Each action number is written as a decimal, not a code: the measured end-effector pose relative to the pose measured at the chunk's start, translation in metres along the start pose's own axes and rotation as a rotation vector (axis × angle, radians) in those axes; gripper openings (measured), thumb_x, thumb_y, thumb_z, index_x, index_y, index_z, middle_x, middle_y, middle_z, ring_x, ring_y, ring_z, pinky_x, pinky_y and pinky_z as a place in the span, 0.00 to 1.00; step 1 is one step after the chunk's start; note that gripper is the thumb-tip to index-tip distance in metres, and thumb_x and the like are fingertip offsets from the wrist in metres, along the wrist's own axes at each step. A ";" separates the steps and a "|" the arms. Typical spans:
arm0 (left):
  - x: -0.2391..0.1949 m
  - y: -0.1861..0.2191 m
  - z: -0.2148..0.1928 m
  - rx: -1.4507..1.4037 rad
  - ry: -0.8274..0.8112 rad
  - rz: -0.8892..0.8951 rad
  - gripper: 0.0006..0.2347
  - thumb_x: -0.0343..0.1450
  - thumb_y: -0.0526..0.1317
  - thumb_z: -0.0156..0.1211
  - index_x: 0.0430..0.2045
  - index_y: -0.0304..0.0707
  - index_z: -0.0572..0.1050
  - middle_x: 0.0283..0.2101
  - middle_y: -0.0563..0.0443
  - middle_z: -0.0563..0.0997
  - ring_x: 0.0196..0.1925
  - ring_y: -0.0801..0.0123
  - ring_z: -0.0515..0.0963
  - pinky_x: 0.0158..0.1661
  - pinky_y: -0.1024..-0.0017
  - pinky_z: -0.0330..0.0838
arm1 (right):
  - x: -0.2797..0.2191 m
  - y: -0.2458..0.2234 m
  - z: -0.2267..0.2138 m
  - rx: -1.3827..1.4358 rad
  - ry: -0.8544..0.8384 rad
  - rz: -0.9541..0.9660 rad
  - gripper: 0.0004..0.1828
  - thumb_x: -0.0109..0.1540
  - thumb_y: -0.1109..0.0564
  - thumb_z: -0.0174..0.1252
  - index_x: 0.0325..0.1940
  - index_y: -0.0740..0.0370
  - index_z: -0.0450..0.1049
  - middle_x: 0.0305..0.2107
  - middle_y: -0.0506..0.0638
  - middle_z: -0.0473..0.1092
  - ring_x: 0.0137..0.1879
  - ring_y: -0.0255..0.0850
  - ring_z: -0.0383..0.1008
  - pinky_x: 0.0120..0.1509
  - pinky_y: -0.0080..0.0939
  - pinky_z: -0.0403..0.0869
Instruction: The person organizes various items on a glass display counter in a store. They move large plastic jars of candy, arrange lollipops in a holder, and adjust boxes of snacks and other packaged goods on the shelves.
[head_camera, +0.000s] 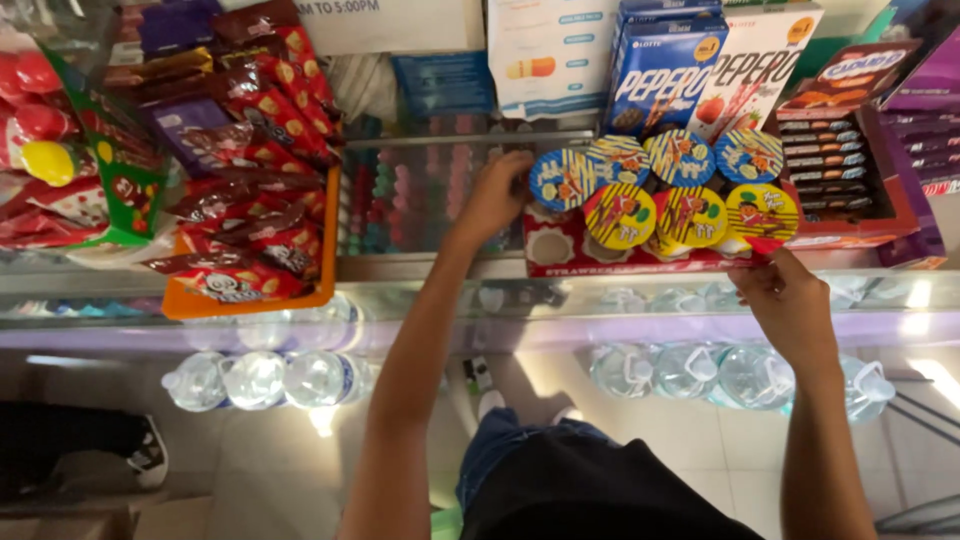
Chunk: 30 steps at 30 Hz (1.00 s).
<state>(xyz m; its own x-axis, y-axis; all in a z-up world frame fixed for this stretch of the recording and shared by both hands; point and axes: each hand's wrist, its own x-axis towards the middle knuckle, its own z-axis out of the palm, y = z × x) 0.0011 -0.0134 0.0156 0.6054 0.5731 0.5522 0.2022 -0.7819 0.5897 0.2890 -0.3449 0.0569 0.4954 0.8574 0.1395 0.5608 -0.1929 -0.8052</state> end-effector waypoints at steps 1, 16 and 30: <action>-0.002 -0.001 -0.001 -0.019 0.020 0.029 0.18 0.60 0.28 0.68 0.45 0.29 0.78 0.52 0.36 0.79 0.56 0.42 0.75 0.56 0.57 0.70 | -0.002 0.001 0.005 -0.014 0.045 0.005 0.13 0.67 0.60 0.64 0.52 0.69 0.73 0.33 0.54 0.77 0.35 0.38 0.78 0.40 0.38 0.76; -0.039 -0.072 -0.067 0.010 -0.081 -0.105 0.19 0.62 0.26 0.66 0.48 0.36 0.81 0.52 0.39 0.81 0.60 0.47 0.79 0.60 0.62 0.74 | -0.005 -0.048 0.027 0.011 0.257 -0.131 0.08 0.75 0.62 0.61 0.56 0.69 0.77 0.34 0.52 0.76 0.36 0.32 0.73 0.41 0.34 0.70; -0.073 0.064 -0.107 0.115 0.063 -0.188 0.07 0.63 0.31 0.67 0.33 0.38 0.80 0.46 0.42 0.73 0.53 0.48 0.72 0.52 0.54 0.67 | 0.138 -0.278 0.175 -0.467 -0.623 -0.937 0.40 0.49 0.49 0.73 0.64 0.55 0.71 0.58 0.65 0.65 0.60 0.64 0.68 0.61 0.57 0.70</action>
<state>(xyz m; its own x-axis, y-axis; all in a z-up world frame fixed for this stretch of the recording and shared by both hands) -0.1128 -0.0788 0.0760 0.5004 0.7227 0.4768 0.3955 -0.6807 0.6167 0.0854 -0.0890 0.1993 -0.5605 0.8142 0.1512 0.7786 0.5803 -0.2387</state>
